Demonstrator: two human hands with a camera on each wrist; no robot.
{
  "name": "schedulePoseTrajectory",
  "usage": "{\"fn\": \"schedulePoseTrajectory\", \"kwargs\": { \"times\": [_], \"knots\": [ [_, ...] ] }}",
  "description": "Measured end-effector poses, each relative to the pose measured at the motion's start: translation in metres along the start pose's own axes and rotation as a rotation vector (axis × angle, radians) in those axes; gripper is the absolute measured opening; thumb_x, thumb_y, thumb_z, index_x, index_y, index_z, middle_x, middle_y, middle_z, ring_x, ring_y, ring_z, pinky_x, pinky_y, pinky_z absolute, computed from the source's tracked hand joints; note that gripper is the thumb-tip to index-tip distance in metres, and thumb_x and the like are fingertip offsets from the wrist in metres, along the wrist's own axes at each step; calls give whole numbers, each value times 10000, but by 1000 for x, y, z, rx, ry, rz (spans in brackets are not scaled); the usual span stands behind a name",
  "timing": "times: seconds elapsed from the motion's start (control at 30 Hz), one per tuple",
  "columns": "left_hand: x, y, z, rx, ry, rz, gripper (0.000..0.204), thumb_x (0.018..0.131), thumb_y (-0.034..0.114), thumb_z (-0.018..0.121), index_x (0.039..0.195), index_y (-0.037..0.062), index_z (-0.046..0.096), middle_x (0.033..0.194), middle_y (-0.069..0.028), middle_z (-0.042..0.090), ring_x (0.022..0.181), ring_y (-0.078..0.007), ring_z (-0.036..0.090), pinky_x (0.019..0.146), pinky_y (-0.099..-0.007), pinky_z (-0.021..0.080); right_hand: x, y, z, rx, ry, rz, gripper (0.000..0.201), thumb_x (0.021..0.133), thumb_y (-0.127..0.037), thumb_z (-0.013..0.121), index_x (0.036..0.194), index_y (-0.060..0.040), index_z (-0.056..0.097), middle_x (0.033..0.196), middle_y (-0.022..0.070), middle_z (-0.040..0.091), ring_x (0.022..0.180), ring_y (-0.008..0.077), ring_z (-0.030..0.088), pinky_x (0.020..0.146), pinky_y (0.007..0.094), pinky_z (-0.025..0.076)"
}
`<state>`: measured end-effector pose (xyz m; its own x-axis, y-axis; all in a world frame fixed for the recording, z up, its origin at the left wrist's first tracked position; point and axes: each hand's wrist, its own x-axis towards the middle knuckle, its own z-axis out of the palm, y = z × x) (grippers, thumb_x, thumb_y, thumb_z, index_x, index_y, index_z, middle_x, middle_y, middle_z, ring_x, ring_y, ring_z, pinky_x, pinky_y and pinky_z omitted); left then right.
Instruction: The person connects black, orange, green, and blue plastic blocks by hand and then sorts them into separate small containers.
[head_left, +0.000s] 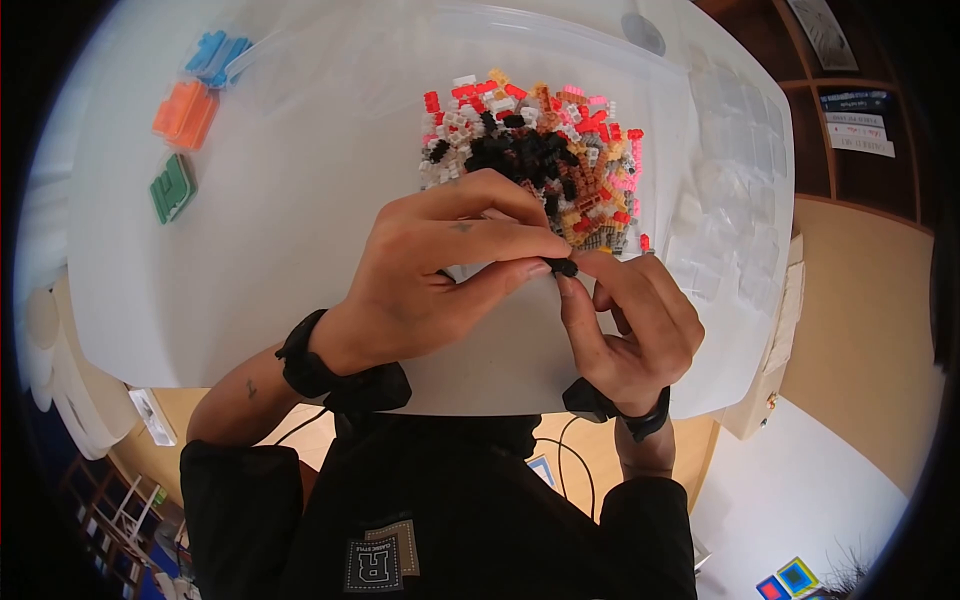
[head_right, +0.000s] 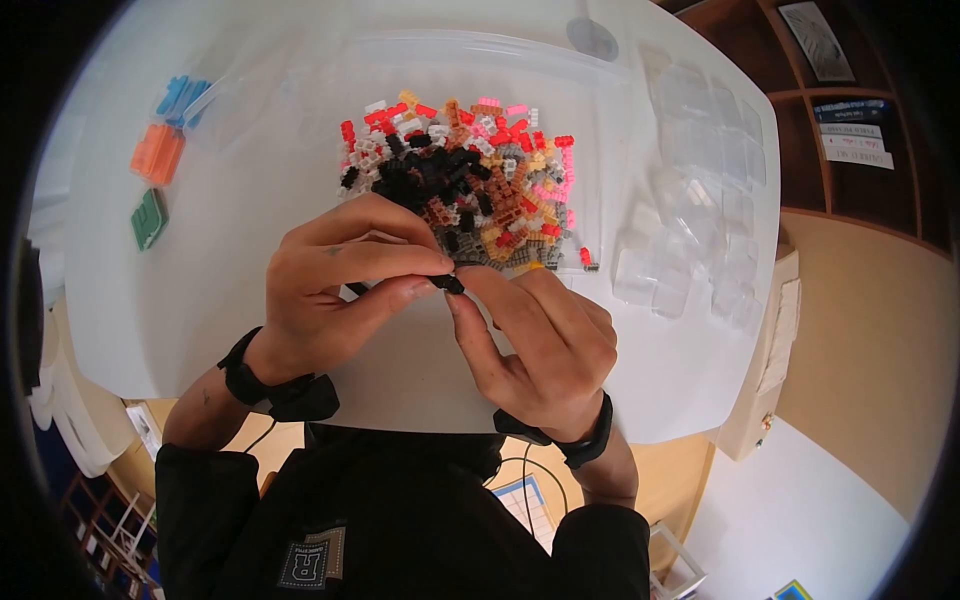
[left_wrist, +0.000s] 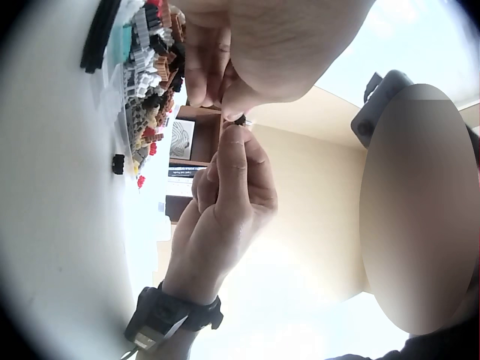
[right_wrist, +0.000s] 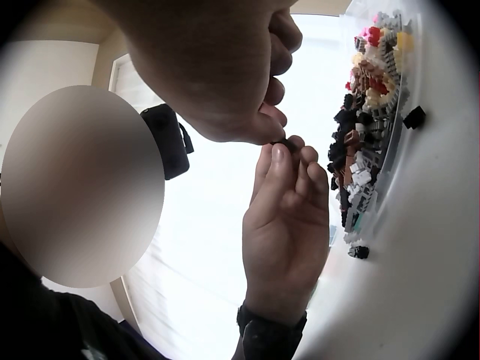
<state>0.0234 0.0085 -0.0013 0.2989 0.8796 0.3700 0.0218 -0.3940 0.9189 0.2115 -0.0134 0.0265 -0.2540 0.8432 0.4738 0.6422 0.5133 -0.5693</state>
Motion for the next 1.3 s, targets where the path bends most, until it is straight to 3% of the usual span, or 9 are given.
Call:
{"fn": "schedulePoseTrajectory", "kwargs": {
  "times": [0.57, 0.87, 0.93, 1.07, 1.13, 1.3],
  "knots": [
    [-1, -1, 1, 31, -13, -3, 242, 713, -103, 683, 931, -1, 707, 907, -111, 630, 755, -176, 630, 635, -254, 507, 2, 0, -2, -59, -67, -28, 205, 660, 27, 744, 850, 11, 666, 644, 66, 550, 451, 181, 490, 416, 279, 384],
    [-3, -4, 4, 65, -19, -16, 215, 723, -86, 685, 921, -4, 697, 894, -120, 645, 718, -182, 626, 613, -259, 493, 3, 4, -4, -94, -121, -126, 261, 652, 20, 744, 893, 40, 644, 684, 75, 542, 458, 187, 491, 415, 288, 380],
    [-3, -4, 5, 57, -23, -35, 205, 725, -81, 683, 915, -5, 694, 893, -121, 646, 718, -184, 627, 615, -259, 493, 5, 2, -6, -156, -146, -107, 226, 666, 74, 724, 876, 7, 679, 655, 69, 581, 462, 152, 524, 441, 254, 391],
    [-2, -3, 3, 35, -33, -58, 207, 733, -75, 677, 927, -4, 684, 899, -121, 646, 728, -185, 635, 634, -258, 500, 2, 3, -5, -110, -139, -91, 249, 658, 8, 746, 888, 22, 652, 669, 71, 537, 452, 183, 481, 411, 287, 370],
    [-1, -2, 3, 9, -29, -75, 218, 733, -77, 676, 939, -5, 679, 903, -118, 645, 738, -181, 638, 645, -258, 504, 2, -1, -5, -25, -139, 36, 227, 671, 5, 753, 880, -6, 667, 649, 61, 541, 453, 175, 487, 417, 283, 377],
    [-2, -1, 2, -38, -6, -105, 238, 734, -86, 672, 960, -14, 666, 915, -113, 645, 758, -169, 645, 670, -257, 514, 2, -4, -3, 52, -109, 132, 217, 678, 23, 758, 875, -20, 679, 651, 56, 565, 480, 165, 535, 433, 263, 396]
  ]
}}
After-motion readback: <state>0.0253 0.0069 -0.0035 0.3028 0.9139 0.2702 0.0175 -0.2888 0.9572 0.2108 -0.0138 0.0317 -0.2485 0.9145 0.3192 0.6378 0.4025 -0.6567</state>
